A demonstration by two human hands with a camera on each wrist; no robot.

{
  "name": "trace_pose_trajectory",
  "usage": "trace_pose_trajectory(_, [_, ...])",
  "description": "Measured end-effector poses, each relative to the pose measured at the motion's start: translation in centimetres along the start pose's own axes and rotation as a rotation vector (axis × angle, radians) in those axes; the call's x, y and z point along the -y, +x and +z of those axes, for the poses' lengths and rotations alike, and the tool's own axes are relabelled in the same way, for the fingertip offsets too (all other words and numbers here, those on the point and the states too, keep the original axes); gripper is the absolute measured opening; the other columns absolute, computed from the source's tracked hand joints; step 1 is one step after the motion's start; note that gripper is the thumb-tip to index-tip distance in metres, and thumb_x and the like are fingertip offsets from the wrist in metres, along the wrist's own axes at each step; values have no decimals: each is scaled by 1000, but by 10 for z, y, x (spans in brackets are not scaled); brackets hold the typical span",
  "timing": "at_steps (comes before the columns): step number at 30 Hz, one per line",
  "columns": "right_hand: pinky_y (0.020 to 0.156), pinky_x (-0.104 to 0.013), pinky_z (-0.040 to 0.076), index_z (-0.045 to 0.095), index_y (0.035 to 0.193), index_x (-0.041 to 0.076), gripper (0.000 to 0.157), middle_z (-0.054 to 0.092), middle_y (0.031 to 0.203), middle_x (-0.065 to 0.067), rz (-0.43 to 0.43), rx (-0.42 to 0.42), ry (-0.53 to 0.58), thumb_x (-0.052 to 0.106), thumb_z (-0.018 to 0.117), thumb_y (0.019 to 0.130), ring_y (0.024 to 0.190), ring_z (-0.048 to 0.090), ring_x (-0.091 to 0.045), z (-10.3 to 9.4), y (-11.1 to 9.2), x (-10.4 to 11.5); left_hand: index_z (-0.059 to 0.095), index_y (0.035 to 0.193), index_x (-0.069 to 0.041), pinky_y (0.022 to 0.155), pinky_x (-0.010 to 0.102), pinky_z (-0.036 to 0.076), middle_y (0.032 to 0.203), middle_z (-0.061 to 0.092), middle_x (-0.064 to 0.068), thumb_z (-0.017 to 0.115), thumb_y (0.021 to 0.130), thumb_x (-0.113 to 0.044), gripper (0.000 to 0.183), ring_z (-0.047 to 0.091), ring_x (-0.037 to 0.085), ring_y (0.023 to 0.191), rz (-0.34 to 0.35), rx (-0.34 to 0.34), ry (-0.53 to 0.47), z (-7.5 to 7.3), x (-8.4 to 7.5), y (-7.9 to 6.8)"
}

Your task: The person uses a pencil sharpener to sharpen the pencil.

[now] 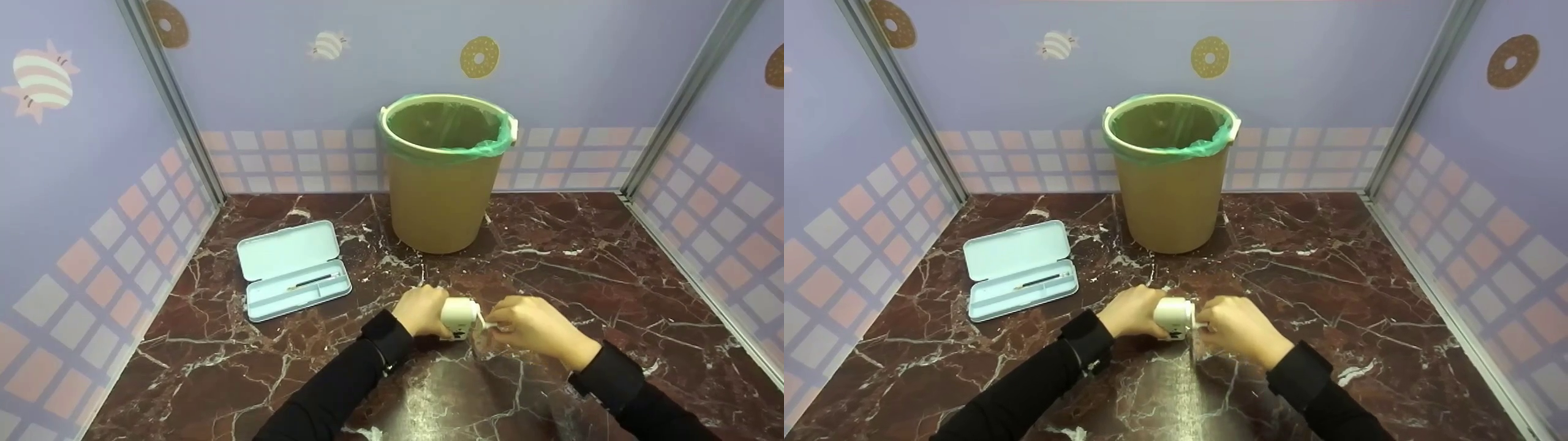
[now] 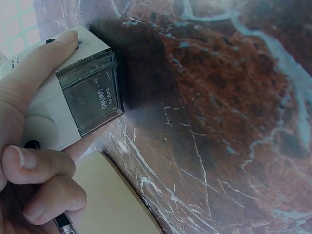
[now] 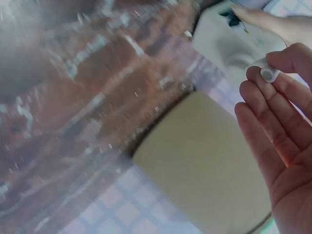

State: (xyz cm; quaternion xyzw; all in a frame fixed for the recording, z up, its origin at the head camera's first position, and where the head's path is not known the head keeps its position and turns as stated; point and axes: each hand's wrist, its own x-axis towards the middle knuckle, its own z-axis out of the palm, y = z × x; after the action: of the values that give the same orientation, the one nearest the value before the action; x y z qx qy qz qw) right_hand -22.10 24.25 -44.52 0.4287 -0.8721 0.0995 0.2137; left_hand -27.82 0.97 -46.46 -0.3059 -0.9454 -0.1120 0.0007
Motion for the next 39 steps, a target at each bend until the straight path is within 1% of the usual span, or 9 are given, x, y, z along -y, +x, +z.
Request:
trace_pose_trajectory(6, [60, -23, 54, 80, 89, 14, 16, 73, 81, 3, 23, 9, -13, 10, 85, 75, 67, 66, -10, -8, 7, -4, 72, 97, -11, 69, 33, 59, 91, 76, 3, 95, 63, -39, 50, 70, 19, 77, 1, 3, -1, 0, 1, 0])
trace_pose_trajectory(13, [63, -28, 58, 80, 90, 12, 18, 74, 82, 2, 21, -50, -36, 9, 87, 74, 70, 69, -12, -9, 15, -14, 72, 98, -11, 70, 33, 59, 92, 77, 3, 95, 62, -41, 52, 71, 19, 78, 2, 3, 9, 0, 1, 0])
trace_pose_trajectory(16, [66, -31, 60, 80, 92, 11, 17, 75, 84, 0, 47, -57, -47, 9, 86, 76, 73, 71, -14, -7, 19, -19, 72, 99, -11, 70, 33, 59, 92, 77, 3, 95, 63, -41, 52, 71, 19, 78, 2, 6, 9, 0, 1, 0])
trace_pose_trajectory(21, [67, -32, 60, 81, 95, 11, 15, 76, 87, -2, 98, -46, -80, 12, 84, 80, 76, 71, -16, -3, 26, -26, 72, 98, -11, 69, 32, 59, 92, 77, 3, 95, 62, -40, 52, 70, 19, 77, 2, 6, -7, 0, 1, 1])
trace_pose_trajectory(25, [70, -35, 61, 81, 97, 10, 15, 77, 91, -4, 146, -21, -64, 13, 83, 83, 80, 73, -19, 1, 30, -30, 72, 96, -10, 68, 33, 59, 91, 76, 3, 96, 62, -40, 52, 70, 19, 76, 10, -4, -6, 1, 1, 0])
trace_pose_trajectory(28, [72, -37, 61, 81, 97, 8, 14, 77, 92, -6, 163, -4, -50, 12, 82, 84, 82, 74, -22, 6, 32, -33, 71, 96, -10, 67, 34, 59, 90, 76, 4, 95, 62, -40, 51, 70, 20, 76, 15, -9, -2, 1, 1, 0])
trace_pose_trajectory(32, [72, -39, 62, 81, 96, 8, 12, 77, 90, -7, 179, 13, -53, 10, 81, 84, 80, 74, -24, 18, 36, -38, 71, 95, -11, 68, 34, 59, 90, 76, 3, 95, 62, -41, 51, 71, 20, 76, 7, -14, 9, 1, 2, 0])
trace_pose_trajectory(36, [70, -41, 62, 81, 92, 10, 9, 76, 87, -7, 199, 85, -50, 9, 80, 83, 78, 73, -24, 35, 35, -40, 71, 95, -11, 68, 35, 59, 90, 76, 3, 95, 62, -41, 51, 72, 21, 78, 13, -26, 24, 1, 1, 0])
trace_pose_trajectory(39, [67, -42, 60, 79, 86, 12, 8, 76, 84, -5, 202, 128, -40, 6, 80, 80, 76, 72, -25, 45, 30, -40, 71, 95, -11, 68, 35, 60, 91, 77, 4, 95, 63, -42, 51, 73, 21, 78, 18, -30, 25, 0, 1, -1])
